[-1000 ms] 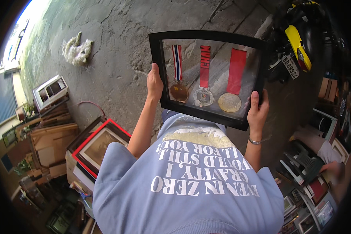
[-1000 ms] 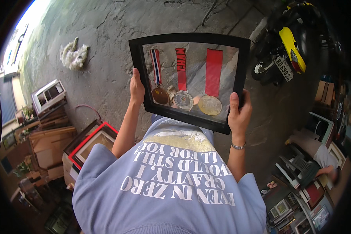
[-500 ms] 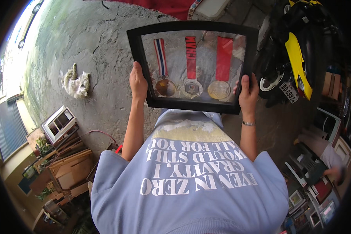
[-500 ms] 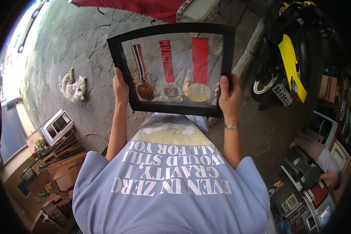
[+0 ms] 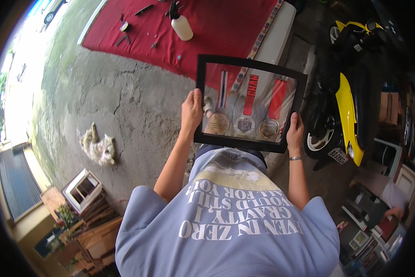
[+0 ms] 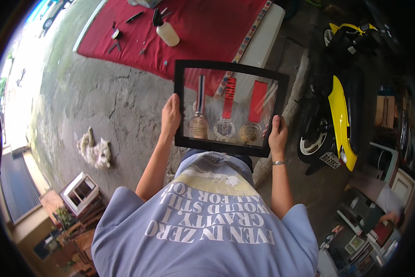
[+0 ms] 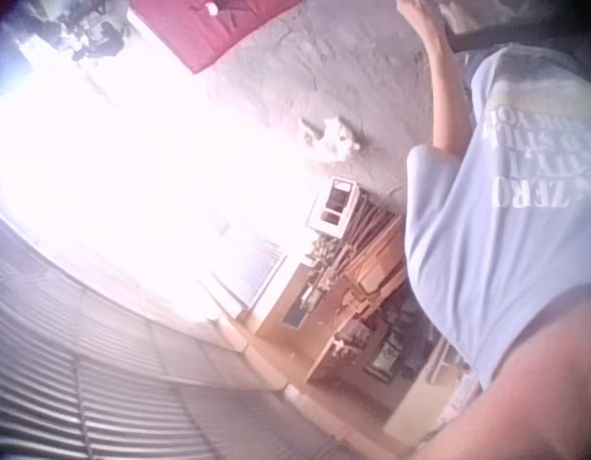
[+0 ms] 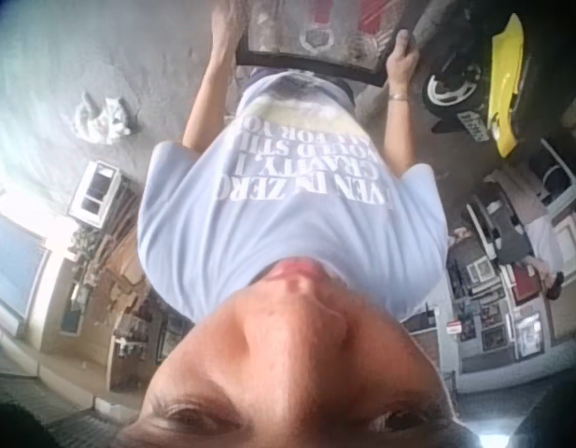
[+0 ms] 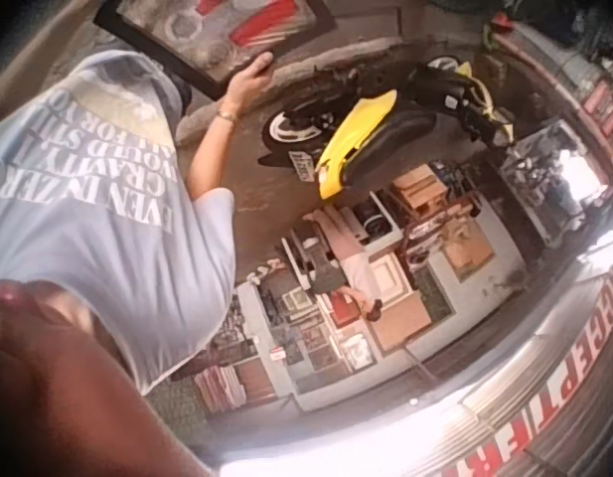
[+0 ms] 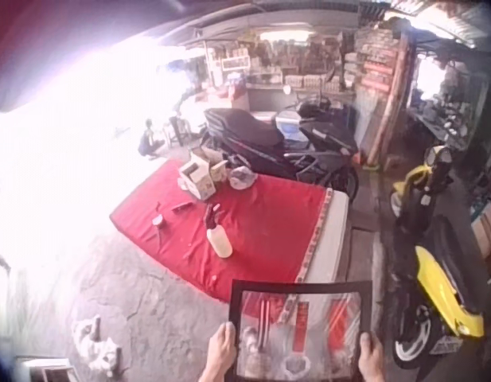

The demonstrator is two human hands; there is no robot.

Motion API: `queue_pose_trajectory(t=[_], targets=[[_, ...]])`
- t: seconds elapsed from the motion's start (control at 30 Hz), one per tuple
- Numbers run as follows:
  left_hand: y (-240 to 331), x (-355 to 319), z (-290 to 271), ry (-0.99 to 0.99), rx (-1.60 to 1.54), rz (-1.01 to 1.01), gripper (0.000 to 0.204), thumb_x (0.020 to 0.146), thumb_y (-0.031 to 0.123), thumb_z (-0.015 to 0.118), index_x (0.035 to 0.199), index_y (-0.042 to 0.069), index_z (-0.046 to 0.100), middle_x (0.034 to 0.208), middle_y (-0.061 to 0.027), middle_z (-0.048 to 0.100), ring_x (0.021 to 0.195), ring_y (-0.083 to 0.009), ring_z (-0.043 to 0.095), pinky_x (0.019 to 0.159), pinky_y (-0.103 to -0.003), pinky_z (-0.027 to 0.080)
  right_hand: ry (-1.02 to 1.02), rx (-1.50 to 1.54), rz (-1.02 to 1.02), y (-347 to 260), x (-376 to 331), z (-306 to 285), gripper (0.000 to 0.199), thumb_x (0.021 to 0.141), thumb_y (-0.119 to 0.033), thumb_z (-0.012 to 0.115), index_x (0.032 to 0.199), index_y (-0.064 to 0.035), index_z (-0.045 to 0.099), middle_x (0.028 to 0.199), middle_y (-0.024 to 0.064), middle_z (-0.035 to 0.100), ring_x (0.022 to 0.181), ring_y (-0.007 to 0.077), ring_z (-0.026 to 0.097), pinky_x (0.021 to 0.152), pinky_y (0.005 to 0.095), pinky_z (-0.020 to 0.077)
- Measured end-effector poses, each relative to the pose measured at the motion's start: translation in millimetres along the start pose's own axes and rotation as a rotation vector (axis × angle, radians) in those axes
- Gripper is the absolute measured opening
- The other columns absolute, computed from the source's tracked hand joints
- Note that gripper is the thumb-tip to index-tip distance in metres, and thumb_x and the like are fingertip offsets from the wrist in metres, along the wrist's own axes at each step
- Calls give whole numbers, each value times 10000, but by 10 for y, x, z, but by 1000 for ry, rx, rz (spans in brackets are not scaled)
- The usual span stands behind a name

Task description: The person cleans a framed display case with medals using a spray bottle and cloth. They then measure the frame, mark it with a pen, and use a power drill to attach a screw to the back of the frame.

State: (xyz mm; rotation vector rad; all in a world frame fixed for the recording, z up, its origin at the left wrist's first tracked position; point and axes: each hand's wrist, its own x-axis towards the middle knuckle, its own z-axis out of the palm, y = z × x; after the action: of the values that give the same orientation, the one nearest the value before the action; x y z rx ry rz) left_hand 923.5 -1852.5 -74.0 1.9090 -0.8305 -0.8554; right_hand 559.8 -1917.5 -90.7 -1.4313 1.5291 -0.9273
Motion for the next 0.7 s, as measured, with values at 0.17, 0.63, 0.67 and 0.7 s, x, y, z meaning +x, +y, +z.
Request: queue_pose_trajectory(t=[0.17, 0.63, 0.67, 0.7], targets=[[-98, 1279, 480, -186, 57, 54, 495, 1010, 408, 508, 943, -61, 651, 871, -292, 641, 867, -449, 630, 753, -469, 475, 239, -181, 28, 240, 517, 487, 639, 1033, -507, 434, 1050, 103, 622, 1011, 254, 686, 929, 390, 628, 843, 411, 462], [-722, 3167, 493, -94, 201, 89, 429, 966, 324, 536, 1055, -73, 670, 929, -307, 680, 940, -467, 652, 827, -495, 504, 69, -427, 370, 388, 1699, 1935, 787, 1009, -637, 292, 1052, 76, 621, 996, 319, 668, 946, 470, 647, 773, 500, 524], [-756, 3195, 486, -90, 237, 102, 426, 964, 317, 535, 1052, -77, 668, 914, -309, 678, 925, -473, 649, 819, -504, 502, 38, -461, 384, 384, 1714, 1964, 788, 1012, -632, 285, 1054, 79, 622, 987, 321, 668, 933, 475, 648, 766, 506, 530], [-791, 3209, 479, -95, 280, 138, 414, 960, 313, 542, 1044, -71, 672, 896, -310, 671, 908, -480, 634, 833, -513, 490, 6, -494, 398, 381, 1731, 1980, 790, 1014, -627, 277, 1057, 82, 623, 978, 324, 669, 921, 481, 650, 760, 512, 535]])
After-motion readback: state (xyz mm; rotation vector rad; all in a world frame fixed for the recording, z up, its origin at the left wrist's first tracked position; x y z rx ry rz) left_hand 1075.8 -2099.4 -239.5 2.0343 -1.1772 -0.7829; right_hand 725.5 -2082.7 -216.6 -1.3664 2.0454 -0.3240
